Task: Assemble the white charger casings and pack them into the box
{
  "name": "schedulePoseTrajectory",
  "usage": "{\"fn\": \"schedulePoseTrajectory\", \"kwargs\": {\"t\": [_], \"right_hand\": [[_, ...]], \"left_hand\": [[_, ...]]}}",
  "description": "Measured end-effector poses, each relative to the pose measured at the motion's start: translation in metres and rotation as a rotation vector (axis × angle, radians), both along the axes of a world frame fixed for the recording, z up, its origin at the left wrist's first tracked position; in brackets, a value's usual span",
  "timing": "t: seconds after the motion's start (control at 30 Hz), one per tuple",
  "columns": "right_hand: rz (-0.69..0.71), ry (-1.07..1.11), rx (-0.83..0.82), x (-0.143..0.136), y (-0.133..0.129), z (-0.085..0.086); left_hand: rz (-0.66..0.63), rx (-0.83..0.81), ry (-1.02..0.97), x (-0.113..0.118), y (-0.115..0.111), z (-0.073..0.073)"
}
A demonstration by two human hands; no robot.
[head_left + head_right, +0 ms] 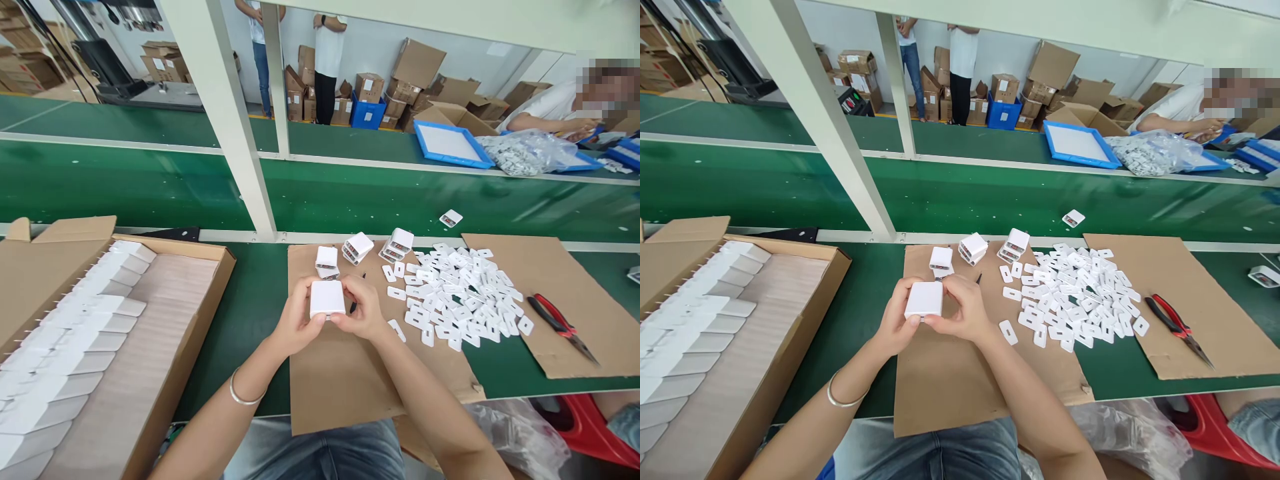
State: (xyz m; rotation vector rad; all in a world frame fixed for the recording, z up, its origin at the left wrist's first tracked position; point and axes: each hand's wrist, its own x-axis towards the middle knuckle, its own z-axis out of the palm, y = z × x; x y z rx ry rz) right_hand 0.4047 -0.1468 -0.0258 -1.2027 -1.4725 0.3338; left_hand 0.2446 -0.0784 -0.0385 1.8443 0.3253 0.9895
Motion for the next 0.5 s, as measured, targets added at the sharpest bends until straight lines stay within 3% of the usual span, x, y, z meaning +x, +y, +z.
{"fn": "schedulePoseTrajectory", "kwargs": {"t": [0.33,0.5], "right_hand": [[-0.013,0.066,0.035,-0.01,-0.003,0.002],[-0.02,0.189,-0.209,-0.01,-0.003,-0.006]], "left_hand": [[0.018,-0.135,-0.106,0.003,-0.013,-0.003],[0.091,-0.232,0.004,0.006,-0.011,0.004]]}}
